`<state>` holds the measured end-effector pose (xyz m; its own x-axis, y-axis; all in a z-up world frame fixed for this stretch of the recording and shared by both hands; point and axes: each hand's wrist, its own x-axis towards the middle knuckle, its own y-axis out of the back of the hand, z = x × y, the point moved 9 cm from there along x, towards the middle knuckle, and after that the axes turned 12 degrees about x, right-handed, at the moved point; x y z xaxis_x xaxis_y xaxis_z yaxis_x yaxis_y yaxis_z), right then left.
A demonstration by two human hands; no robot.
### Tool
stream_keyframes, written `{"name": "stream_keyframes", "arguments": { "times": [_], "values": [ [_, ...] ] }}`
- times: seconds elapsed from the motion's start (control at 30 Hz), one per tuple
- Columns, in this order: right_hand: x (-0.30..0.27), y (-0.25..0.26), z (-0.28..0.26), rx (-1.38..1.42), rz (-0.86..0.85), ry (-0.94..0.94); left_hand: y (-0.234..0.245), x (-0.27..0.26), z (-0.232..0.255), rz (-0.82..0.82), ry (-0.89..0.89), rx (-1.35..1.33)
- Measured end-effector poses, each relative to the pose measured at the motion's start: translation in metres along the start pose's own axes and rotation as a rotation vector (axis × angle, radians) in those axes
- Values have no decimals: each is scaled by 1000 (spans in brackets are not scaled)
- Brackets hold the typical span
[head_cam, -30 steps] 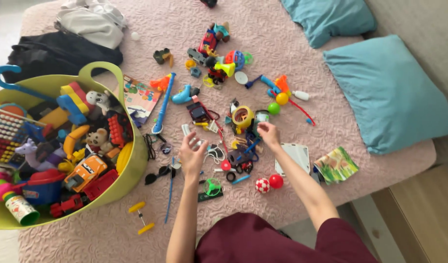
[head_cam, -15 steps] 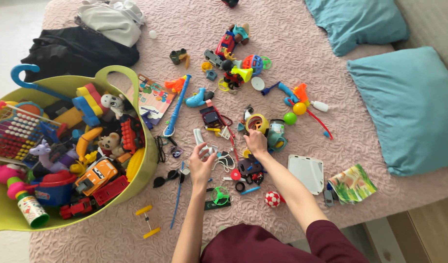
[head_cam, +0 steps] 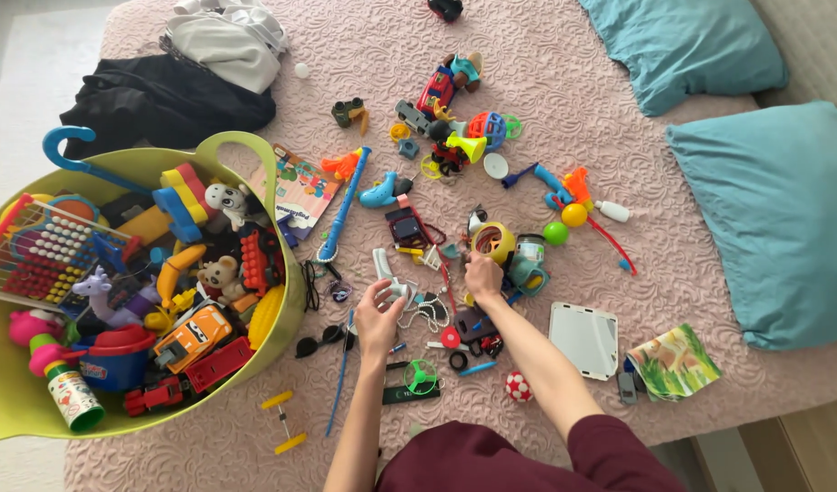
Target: The person kneels beside a bed covered with scattered toys and picks them up one at a time, placing each toy into a large green storage basket on the bed. They handle assorted items including an abacus toy, toy vehicles, a book, and small plastic toys, gradually filling the basket.
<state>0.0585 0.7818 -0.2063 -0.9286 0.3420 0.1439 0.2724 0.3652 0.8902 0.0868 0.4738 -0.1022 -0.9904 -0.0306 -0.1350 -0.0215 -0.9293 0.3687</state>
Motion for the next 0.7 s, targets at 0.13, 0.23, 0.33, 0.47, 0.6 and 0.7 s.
{"name": "stream_keyframes", "arguments": {
  "times": [0.13,0.23,0.33,0.47,0.6,0.7],
  "values": [
    [-23,9,26,489,173,-15,-9,-3,-3,-38,24,-75],
    [-44,-12,50,968,0,-320,-22,-10,-3,-98,32,-119],
    [-67,-10,48,1320,-58,-529,-31,-23,10,-125,-85,-122],
    [-94,2,18,1912,-102,-715,-28,-48,59,-192,-192,-214],
    [-107,36,-40,2295,-211,-691,-23,-67,93,-218,-315,-306],
    [-122,68,-80,2370,-201,-703,-22,-76,103,-305,-249,-512]
  ]
}}
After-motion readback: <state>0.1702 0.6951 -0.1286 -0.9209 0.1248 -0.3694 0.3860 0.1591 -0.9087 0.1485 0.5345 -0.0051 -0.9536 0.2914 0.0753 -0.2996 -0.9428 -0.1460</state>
